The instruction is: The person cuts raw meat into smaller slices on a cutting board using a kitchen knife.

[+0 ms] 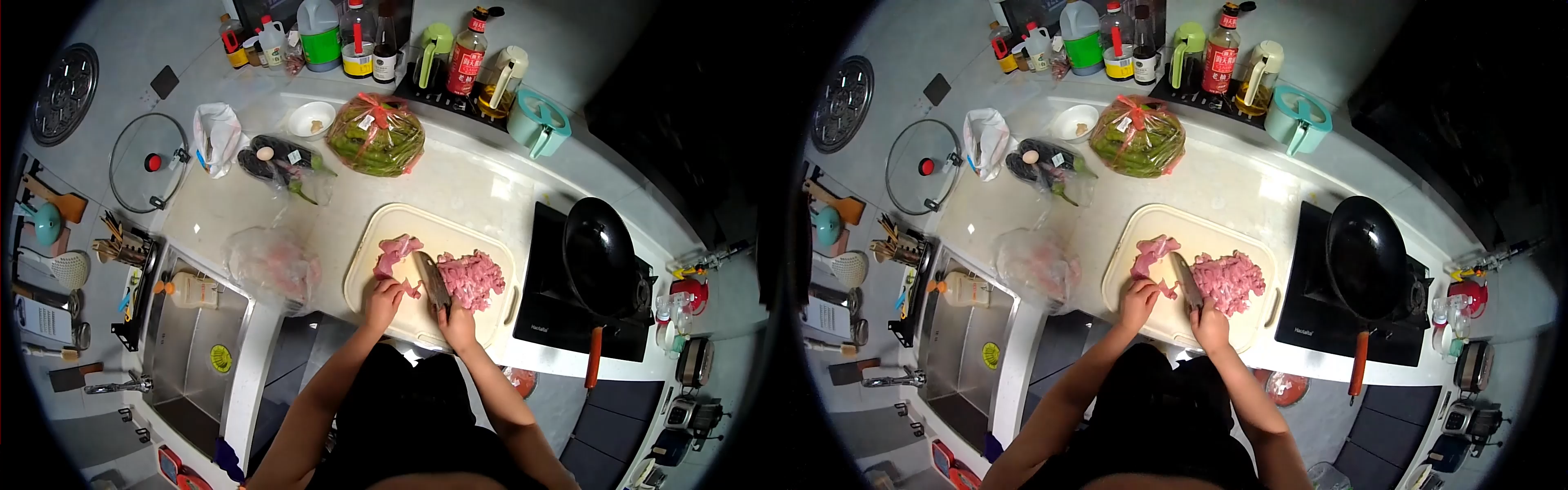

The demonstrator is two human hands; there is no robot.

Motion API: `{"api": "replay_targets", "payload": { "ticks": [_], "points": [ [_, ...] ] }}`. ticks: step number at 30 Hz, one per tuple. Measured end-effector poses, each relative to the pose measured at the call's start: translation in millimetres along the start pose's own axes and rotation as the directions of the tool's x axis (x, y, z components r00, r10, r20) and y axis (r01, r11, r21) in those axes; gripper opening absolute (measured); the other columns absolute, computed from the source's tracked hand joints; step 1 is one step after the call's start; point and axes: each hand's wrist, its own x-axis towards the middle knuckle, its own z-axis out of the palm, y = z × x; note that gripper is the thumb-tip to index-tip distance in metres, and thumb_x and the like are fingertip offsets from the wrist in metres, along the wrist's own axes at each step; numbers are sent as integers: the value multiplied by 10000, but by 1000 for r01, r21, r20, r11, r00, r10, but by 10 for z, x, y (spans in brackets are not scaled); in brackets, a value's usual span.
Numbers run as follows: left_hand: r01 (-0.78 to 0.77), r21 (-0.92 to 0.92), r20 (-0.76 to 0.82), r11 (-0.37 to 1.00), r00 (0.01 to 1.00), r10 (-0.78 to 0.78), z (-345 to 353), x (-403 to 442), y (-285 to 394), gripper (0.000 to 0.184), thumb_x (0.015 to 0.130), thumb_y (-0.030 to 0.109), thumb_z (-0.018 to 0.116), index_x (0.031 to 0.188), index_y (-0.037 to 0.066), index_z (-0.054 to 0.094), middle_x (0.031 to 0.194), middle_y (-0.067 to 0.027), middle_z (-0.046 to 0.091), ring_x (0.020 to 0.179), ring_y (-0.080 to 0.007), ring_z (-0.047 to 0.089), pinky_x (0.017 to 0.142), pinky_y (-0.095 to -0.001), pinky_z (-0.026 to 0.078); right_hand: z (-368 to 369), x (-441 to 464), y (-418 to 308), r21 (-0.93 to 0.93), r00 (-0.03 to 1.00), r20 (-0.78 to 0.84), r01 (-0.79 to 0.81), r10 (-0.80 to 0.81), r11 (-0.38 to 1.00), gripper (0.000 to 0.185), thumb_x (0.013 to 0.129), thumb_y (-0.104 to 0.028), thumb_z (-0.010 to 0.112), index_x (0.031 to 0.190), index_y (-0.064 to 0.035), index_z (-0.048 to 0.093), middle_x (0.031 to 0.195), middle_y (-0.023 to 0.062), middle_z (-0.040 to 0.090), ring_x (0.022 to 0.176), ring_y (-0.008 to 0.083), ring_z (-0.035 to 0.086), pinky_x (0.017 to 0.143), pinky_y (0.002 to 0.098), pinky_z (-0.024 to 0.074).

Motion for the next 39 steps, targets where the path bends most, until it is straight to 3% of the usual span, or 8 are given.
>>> {"api": "replay_targets", "payload": {
  "ticks": [12, 18, 23, 25, 29, 33, 34, 39],
  "points": [
    [-30, -1, 37, 1000, 999, 30, 136, -11, -74, 67, 708, 66, 650, 774, 62, 645, 821, -65, 616, 804, -271, 586, 721, -354, 486, -60, 36, -100, -164, 970, 228, 125, -86, 978, 262, 814, -227, 550, 893, 16, 492, 611, 231, 594, 571, 393, 608, 535, 478, 499],
    [-18, 34, 185, 999, 983, 11, 130, -6, -44, 44, 718, 81, 632, 758, 72, 648, 826, -57, 625, 817, -264, 589, 737, -363, 487, 193, 186, -187, -147, 981, 167, 123, -97, 981, 270, 827, -227, 529, 874, 37, 491, 613, 247, 591, 552, 404, 600, 523, 486, 493],
    [-129, 47, 131, 991, 984, 122, 209, -62, -3, 56, 744, 116, 631, 770, 76, 659, 845, -51, 635, 809, -244, 603, 710, -331, 494, 480, 200, 43, 15, 990, -119, -74, 75, 997, 316, 845, -234, 525, 938, 66, 491, 608, 268, 578, 562, 425, 589, 557, 507, 479],
    [-148, 17, 89, 989, 985, 146, 133, -78, 54, 66, 756, 129, 632, 784, 78, 662, 851, -45, 638, 811, -239, 607, 702, -321, 495, 335, 135, 86, 209, 989, -140, -6, 36, 978, 298, 845, -206, 523, 947, 72, 489, 649, 277, 585, 598, 429, 593, 562, 494, 479],
    [-87, 1, -47, 996, 995, 87, 18, -211, -57, 64, 741, 69, 679, 802, 52, 665, 885, -70, 639, 789, -260, 614, 689, -340, 496, 116, -39, 12, 141, 998, -42, -48, 55, 989, 288, 831, -186, 535, 944, 75, 490, 650, 274, 579, 612, 437, 584, 575, 492, 476],
    [62, 21, -92, 998, 994, -60, -209, 6, -40, 101, 745, 34, 663, 844, 27, 640, 901, -103, 614, 806, -302, 589, 722, -375, 476, 151, -146, 2, -24, 986, 21, 164, -164, 986, 306, 819, -200, 547, 932, 79, 492, 710, 284, 591, 641, 443, 586, 640, 502, 479],
    [89, -4, -98, 996, 991, -89, -215, 90, -56, 130, 728, 30, 661, 856, 40, 638, 887, -102, 605, 823, -306, 570, 738, -386, 461, 84, -160, -72, -24, 990, 130, 54, -51, 998, 306, 815, -209, 552, 915, 77, 505, 736, 292, 593, 678, 443, 591, 660, 505, 478],
    [24, 186, -15, 982, 1000, -22, -270, 414, -50, 127, 697, 83, 669, 823, 82, 653, 914, -58, 598, 830, -275, 568, 757, -368, 468, 56, -105, 114, 82, 992, 50, -123, 119, 989, 290, 805, -192, 562, 877, 84, 511, 709, 296, 589, 668, 438, 595, 648, 490, 483]
  ]
}}
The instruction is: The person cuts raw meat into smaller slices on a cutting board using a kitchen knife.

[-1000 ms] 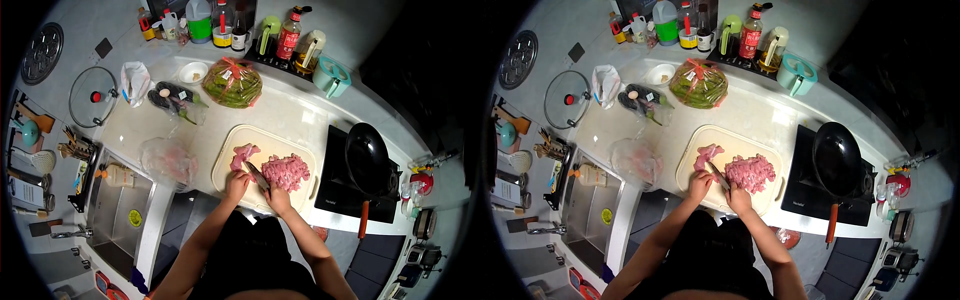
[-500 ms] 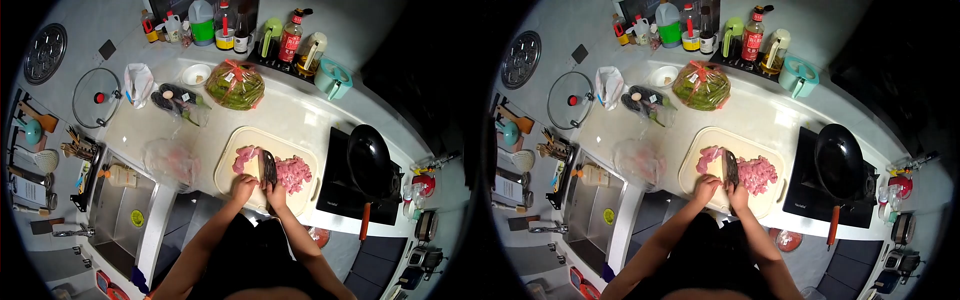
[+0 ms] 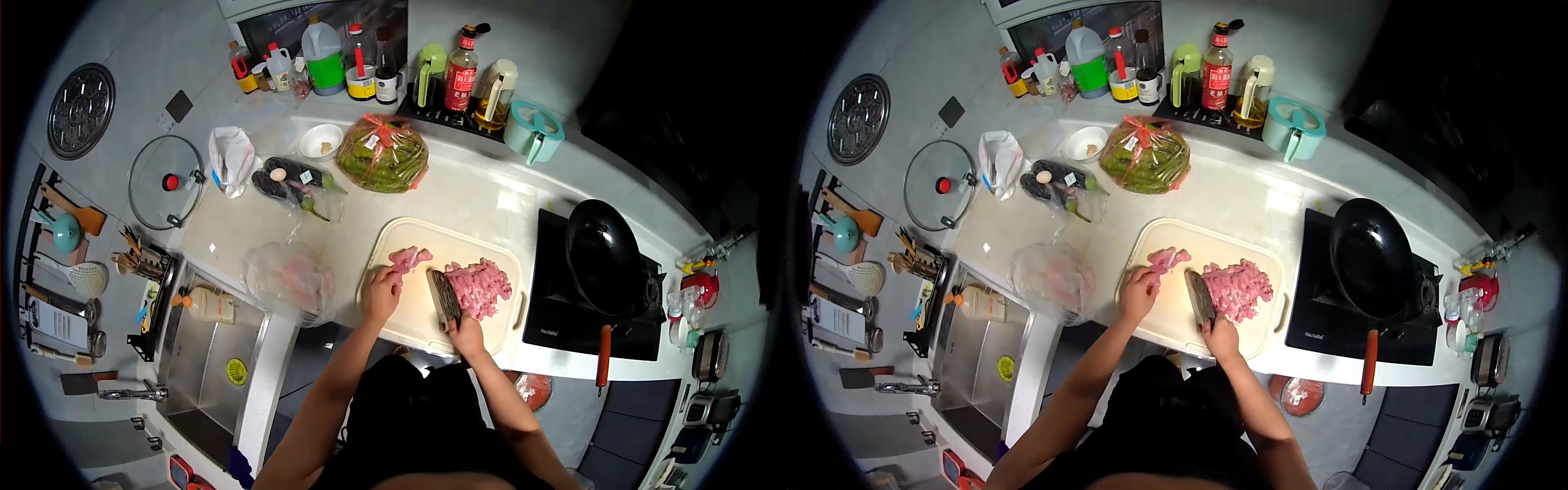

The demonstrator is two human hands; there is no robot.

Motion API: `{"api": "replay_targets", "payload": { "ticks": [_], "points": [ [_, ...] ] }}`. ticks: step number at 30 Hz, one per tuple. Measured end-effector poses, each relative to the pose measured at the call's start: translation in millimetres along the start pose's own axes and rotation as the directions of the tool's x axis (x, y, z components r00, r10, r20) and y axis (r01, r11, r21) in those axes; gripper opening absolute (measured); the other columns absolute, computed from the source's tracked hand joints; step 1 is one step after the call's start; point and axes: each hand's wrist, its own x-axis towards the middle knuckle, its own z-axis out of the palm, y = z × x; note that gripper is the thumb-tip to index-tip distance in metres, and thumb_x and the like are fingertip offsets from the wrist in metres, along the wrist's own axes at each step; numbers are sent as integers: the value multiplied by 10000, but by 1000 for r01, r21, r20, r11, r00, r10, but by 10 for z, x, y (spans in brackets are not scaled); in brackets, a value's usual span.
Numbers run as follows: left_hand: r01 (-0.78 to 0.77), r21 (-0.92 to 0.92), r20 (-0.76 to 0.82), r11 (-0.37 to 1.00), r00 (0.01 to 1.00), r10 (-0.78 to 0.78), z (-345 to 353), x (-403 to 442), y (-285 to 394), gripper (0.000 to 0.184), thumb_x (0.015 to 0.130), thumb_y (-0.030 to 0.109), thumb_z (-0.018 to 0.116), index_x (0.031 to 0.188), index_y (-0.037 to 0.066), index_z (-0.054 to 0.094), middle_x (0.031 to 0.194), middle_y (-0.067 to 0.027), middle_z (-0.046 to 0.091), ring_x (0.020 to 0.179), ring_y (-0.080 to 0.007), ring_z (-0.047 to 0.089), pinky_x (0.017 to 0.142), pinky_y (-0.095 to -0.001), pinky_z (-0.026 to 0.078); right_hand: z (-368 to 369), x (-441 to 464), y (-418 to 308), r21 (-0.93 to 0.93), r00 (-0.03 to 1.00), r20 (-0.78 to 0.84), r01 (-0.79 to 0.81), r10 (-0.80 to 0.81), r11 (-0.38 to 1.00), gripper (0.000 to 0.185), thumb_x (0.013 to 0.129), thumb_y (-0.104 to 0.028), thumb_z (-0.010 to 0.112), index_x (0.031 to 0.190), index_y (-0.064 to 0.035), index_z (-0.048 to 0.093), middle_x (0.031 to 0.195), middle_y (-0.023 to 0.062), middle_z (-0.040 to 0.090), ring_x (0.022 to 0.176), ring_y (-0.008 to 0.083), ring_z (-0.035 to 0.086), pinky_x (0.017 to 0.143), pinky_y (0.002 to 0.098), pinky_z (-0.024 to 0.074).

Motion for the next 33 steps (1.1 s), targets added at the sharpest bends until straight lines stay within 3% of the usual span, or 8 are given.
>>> {"api": "replay_targets", "payload": {
  "ticks": [5, 8, 11, 14, 17, 20, 28, 33],
  "points": [
    [192, -91, 202, 977, 964, -171, 103, 165, -177, 101, 702, 93, 678, 799, 73, 658, 894, -63, 599, 815, -248, 576, 739, -349, 476, 41, 46, 95, 71, 999, -40, 7, -5, 997, 289, 788, -169, 581, 889, 92, 507, 710, 299, 585, 689, 442, 594, 654, 485, 478],
    [217, -211, 133, 953, 972, -192, 68, 225, -124, 92, 698, 72, 683, 784, 54, 655, 834, -80, 603, 792, -245, 586, 703, -334, 481, 86, 50, 161, 141, 999, -48, -10, 17, 990, 312, 784, -161, 580, 945, 97, 510, 730, 305, 586, 707, 449, 591, 666, 483, 476],
    [390, -398, 290, 831, 912, -290, -50, 255, 76, 114, 724, 0, 654, 833, 25, 630, 821, -77, 599, 795, -242, 602, 653, -330, 491, 136, 43, 223, 167, 998, -68, 0, 11, 986, 336, 784, -154, 574, 1001, 95, 516, 744, 308, 588, 724, 449, 591, 674, 478, 475],
    [-44, -388, 53, 921, 996, 70, 61, 56, 222, 112, 730, -2, 651, 833, 31, 621, 848, -77, 609, 817, -231, 608, 677, -327, 494, 328, 61, 398, 335, 997, -33, -48, 63, 941, 351, 788, -152, 564, 1035, 92, 512, 743, 307, 588, 729, 444, 595, 678, 477, 477],
    [-134, -247, 217, 960, 958, 189, 216, -478, 300, 147, 724, 109, 676, 866, 81, 655, 941, -63, 632, 925, -240, 591, 795, -340, 473, 329, -15, 333, 401, 993, -17, -100, 117, 910, 361, 791, -150, 554, 1054, 94, 506, 720, 295, 591, 695, 435, 601, 652, 482, 481],
    [-351, -29, 197, 936, 916, 350, 139, -748, 466, 244, 713, 191, 688, 940, 103, 674, 981, -46, 633, 1005, -237, 565, 849, -385, 452, 49, -126, -23, 118, 992, -128, -8, 23, 993, 365, 792, -148, 551, 1062, 91, 495, 681, 276, 593, 631, 425, 599, 601, 486, 484],
    [-187, -144, 167, 972, 963, 210, 228, -425, 253, 105, 685, 40, 645, 789, 48, 639, 894, -59, 606, 866, -256, 581, 747, -347, 483, -101, -131, -210, -112, 996, -22, 84, -87, 990, 302, 785, -182, 570, 958, 48, 477, 664, 254, 593, 598, 411, 602, 575, 473, 504],
    [-253, -185, 181, 950, 941, 286, 338, -348, 156, 78, 667, 40, 643, 743, 42, 624, 876, -64, 605, 868, -258, 577, 748, -347, 480, -79, -136, -288, -206, 997, 70, 47, -33, 978, 287, 791, -189, 560, 916, 59, 485, 671, 257, 597, 612, 412, 605, 572, 476, 501]
  ]
}}
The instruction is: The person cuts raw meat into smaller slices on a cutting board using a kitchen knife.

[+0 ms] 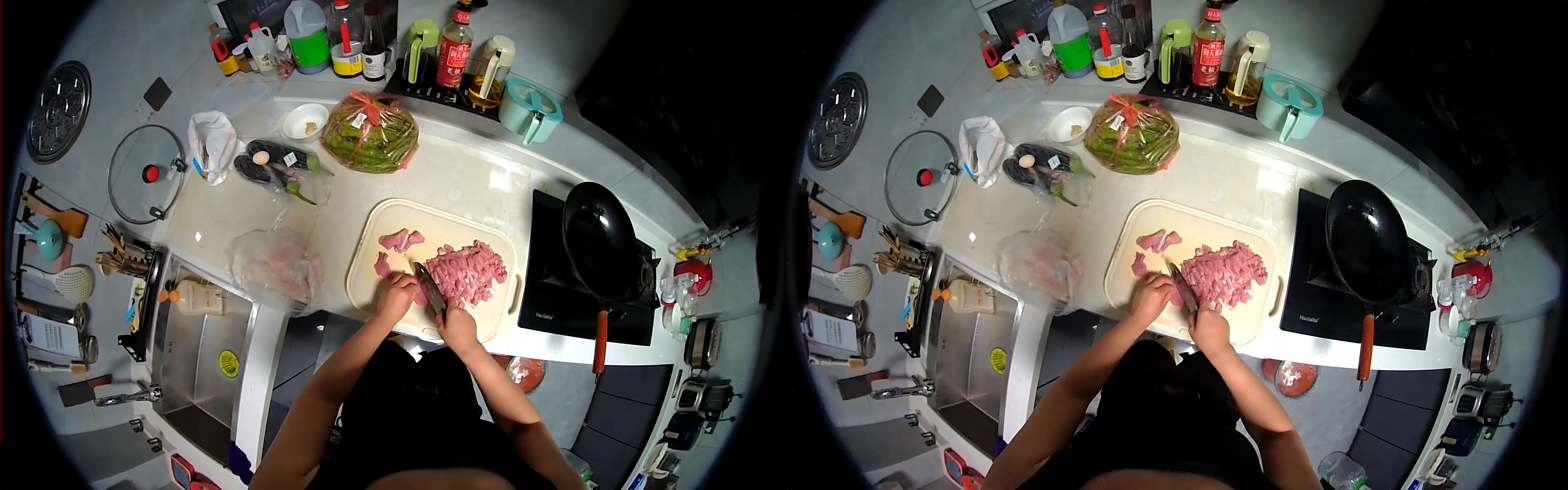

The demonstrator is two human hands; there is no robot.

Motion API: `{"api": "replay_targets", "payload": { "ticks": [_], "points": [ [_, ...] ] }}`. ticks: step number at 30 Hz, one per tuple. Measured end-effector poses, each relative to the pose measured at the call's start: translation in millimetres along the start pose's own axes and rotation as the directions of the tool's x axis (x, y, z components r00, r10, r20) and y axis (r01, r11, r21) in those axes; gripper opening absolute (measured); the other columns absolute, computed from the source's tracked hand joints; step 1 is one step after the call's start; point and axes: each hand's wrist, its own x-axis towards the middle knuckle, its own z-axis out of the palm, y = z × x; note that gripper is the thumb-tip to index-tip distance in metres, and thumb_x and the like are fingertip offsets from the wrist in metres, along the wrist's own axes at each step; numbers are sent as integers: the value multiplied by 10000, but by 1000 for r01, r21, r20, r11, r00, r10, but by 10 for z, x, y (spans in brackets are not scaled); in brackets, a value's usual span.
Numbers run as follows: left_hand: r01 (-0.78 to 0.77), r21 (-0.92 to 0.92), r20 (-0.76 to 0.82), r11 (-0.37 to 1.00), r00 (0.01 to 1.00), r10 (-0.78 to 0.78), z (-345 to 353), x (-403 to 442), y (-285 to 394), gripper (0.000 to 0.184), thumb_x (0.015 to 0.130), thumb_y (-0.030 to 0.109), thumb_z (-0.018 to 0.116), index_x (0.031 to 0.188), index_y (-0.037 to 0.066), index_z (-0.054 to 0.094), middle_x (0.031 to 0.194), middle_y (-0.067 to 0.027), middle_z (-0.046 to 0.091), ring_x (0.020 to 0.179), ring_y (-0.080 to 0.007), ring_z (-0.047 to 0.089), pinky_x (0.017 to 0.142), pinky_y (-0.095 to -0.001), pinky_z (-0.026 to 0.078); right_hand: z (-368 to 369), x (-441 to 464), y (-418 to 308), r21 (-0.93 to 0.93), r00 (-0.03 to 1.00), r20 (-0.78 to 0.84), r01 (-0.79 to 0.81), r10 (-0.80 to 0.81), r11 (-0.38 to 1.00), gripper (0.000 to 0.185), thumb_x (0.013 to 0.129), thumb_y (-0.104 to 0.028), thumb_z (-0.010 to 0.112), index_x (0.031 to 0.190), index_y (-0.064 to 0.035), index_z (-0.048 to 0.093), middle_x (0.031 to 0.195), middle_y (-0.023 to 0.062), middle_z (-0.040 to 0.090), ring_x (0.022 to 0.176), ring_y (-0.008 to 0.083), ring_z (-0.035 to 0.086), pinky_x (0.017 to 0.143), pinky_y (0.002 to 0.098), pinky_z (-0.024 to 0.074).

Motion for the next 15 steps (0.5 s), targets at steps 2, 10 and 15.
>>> {"api": "replay_targets", "payload": {
  "ticks": [2, 10, 15],
  "points": [
    [-9, 9, 6, 1000, 1000, 9, 34, -7, -33, 80, 656, 39, 643, 733, 45, 623, 863, -62, 602, 860, -257, 575, 749, -347, 479, -10, 6, -16, -23, 999, 37, -21, 22, 1000, 286, 792, -190, 559, 907, 61, 484, 673, 261, 599, 615, 407, 610, 572, 476, 501],
    [21, 69, -22, 997, 1000, -20, 128, -38, -43, 68, 668, 39, 626, 735, 44, 617, 855, -62, 603, 847, -248, 576, 752, -349, 483, 304, 378, -262, 18, 994, -100, -38, 40, 999, 282, 816, -202, 540, 888, 66, 489, 607, 238, 595, 566, 392, 607, 517, 480, 492],
    [77, 90, -38, 993, 997, -73, 100, 1, 38, 44, 727, 66, 618, 761, 41, 628, 863, -56, 613, 846, -243, 585, 773, -339, 487, 391, 390, 150, 221, 975, -214, -10, 58, 975, 312, 812, -203, 550, 955, 70, 501, 632, 266, 580, 591, 428, 588, 566, 498, 477]
  ]
}}
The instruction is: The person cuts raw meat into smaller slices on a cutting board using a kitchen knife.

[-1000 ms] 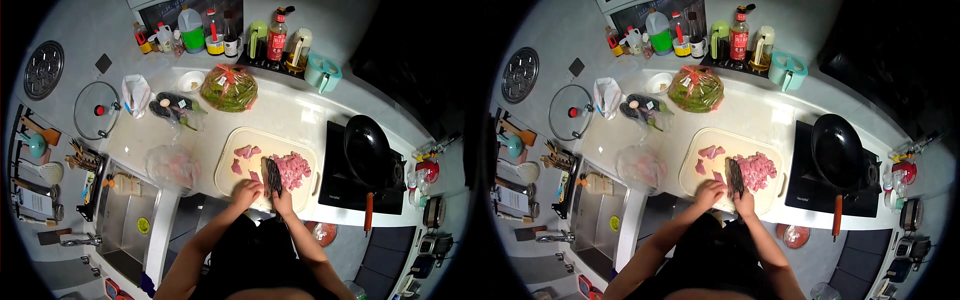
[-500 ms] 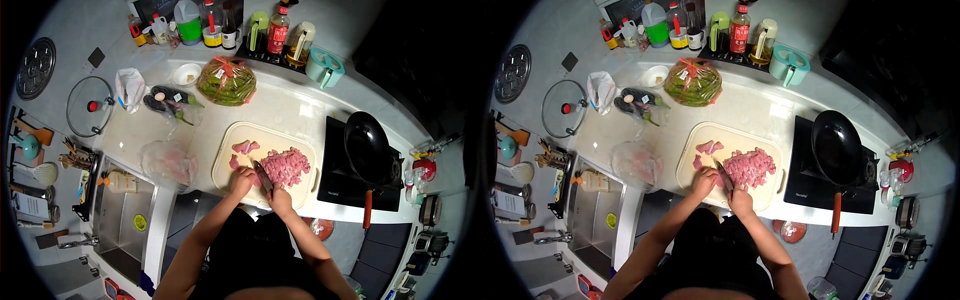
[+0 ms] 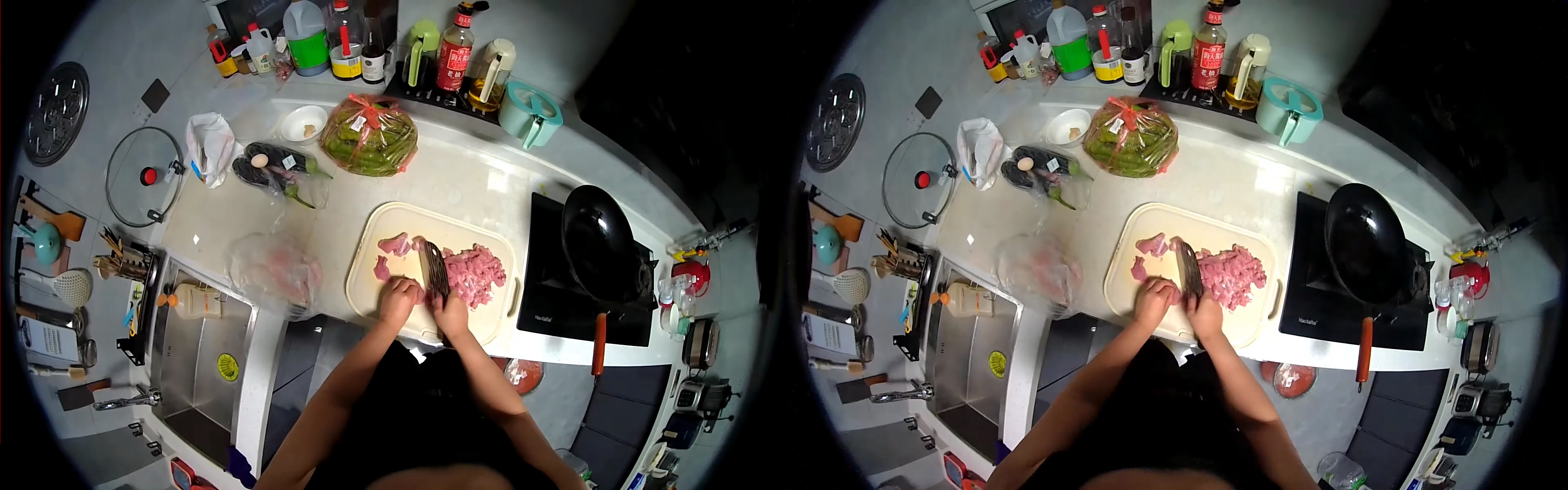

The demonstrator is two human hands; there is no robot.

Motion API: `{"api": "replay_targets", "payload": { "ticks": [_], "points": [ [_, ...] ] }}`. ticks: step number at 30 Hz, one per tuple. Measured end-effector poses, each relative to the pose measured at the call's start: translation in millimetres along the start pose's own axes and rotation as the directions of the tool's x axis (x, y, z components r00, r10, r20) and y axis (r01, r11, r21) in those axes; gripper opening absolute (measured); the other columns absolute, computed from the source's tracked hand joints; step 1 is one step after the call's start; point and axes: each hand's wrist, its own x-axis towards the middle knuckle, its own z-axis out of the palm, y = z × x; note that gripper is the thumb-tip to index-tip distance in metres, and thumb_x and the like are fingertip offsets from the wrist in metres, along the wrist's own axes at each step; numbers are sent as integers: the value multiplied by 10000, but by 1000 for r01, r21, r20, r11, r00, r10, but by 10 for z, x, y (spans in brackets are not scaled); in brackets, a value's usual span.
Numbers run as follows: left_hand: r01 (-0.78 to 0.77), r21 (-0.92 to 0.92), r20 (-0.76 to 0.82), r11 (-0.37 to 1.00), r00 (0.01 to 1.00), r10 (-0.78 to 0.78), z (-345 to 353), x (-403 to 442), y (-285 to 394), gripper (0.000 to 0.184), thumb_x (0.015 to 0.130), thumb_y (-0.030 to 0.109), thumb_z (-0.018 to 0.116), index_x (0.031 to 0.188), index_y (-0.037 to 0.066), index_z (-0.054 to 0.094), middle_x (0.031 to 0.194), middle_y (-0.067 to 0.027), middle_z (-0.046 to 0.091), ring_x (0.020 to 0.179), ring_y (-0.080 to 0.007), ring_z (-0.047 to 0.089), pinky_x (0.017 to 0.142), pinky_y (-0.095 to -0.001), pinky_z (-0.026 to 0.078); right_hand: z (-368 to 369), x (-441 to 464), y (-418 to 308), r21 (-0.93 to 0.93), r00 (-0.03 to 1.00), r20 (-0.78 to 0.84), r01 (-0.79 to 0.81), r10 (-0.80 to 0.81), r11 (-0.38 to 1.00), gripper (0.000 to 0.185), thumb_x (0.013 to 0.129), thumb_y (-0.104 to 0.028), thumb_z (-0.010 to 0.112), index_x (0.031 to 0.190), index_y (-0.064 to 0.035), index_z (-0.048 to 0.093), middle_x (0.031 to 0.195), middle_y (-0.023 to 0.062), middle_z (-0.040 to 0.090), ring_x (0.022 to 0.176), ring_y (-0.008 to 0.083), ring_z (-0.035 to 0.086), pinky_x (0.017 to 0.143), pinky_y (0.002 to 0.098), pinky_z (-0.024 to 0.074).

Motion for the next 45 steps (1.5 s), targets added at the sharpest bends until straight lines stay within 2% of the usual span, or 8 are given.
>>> {"api": "replay_targets", "payload": {
  "ticks": [6, 9, 13, 17, 29, 35, 39, 45],
  "points": [
    [25, -173, -121, 985, 992, -46, -80, -81, 25, 70, 715, 52, 649, 785, 46, 649, 870, -60, 615, 848, -255, 581, 767, -345, 480, -375, -242, -91, -58, 996, 86, 39, -34, 998, 321, 802, -201, 559, 953, 75, 498, 693, 286, 591, 631, 419, 598, 590, 487, 492],
    [30, -133, -85, 991, 995, -42, -96, -107, -26, 88, 718, 67, 644, 805, 56, 648, 882, -47, 611, 879, -251, 573, 760, -343, 482, -392, -278, -152, -150, 986, 109, 142, -126, 978, 273, 805, -183, 564, 890, 63, 480, 700, 281, 584, 603, 435, 585, 563, 485, 482],
    [2, -110, -74, 994, 997, -10, -85, -76, -60, 84, 726, 84, 638, 805, 55, 636, 897, -52, 607, 896, -253, 568, 766, -348, 482, -398, -268, -229, -254, 965, 256, 119, -52, 960, 300, 800, -195, 564, 910, 70, 475, 707, 297, 582, 604, 407, 603, 560, 470, 503],
    [-4, -71, -21, 997, 1000, 3, -42, -48, -110, 100, 689, 57, 641, 788, 45, 631, 896, -62, 608, 894, -259, 569, 777, -342, 478, -388, -267, -369, -322, 970, 240, 117, -38, 940, 259, 784, -180, 563, 874, 48, 480, 654, 251, 609, 569, 383, 620, 530, 460, 511],
    [48, -31, -39, 998, 998, -50, -63, -43, -6, 57, 716, 67, 622, 764, 78, 651, 869, -36, 622, 852, -233, 591, 764, -331, 485, -43, 22, -53, 107, 998, -35, -43, 47, 993, 265, 819, -171, 558, 909, 74, 510, 674, 287, 580, 635, 452, 581, 578, 492, 467],
    [89, -140, -75, 986, 992, -100, -65, -78, -23, 97, 716, 58, 654, 811, 74, 663, 892, -47, 634, 864, -253, 594, 786, -344, 480, -264, -54, -110, 14, 995, 55, 80, -81, 997, 287, 811, -191, 534, 935, 64, 493, 648, 278, 584, 599, 428, 594, 560, 503, 481],
    [101, -168, -67, 981, 991, -114, -136, -56, -24, 107, 716, 55, 663, 822, 71, 667, 915, -43, 638, 876, -253, 590, 790, -344, 477, -419, -99, -236, -79, 993, 112, 50, -41, 996, 268, 811, -182, 554, 914, 59, 497, 651, 274, 583, 606, 431, 589, 568, 500, 480],
    [49, -80, -47, 996, 998, -53, -83, -87, -118, 101, 733, 107, 642, 823, 65, 660, 928, -24, 630, 874, -245, 585, 753, -339, 492, -481, -178, -237, -208, 962, 266, 119, -61, 971, 320, 793, -201, 564, 943, 73, 493, 657, 267, 597, 641, 419, 609, 585, 474, 510]
  ]
}}
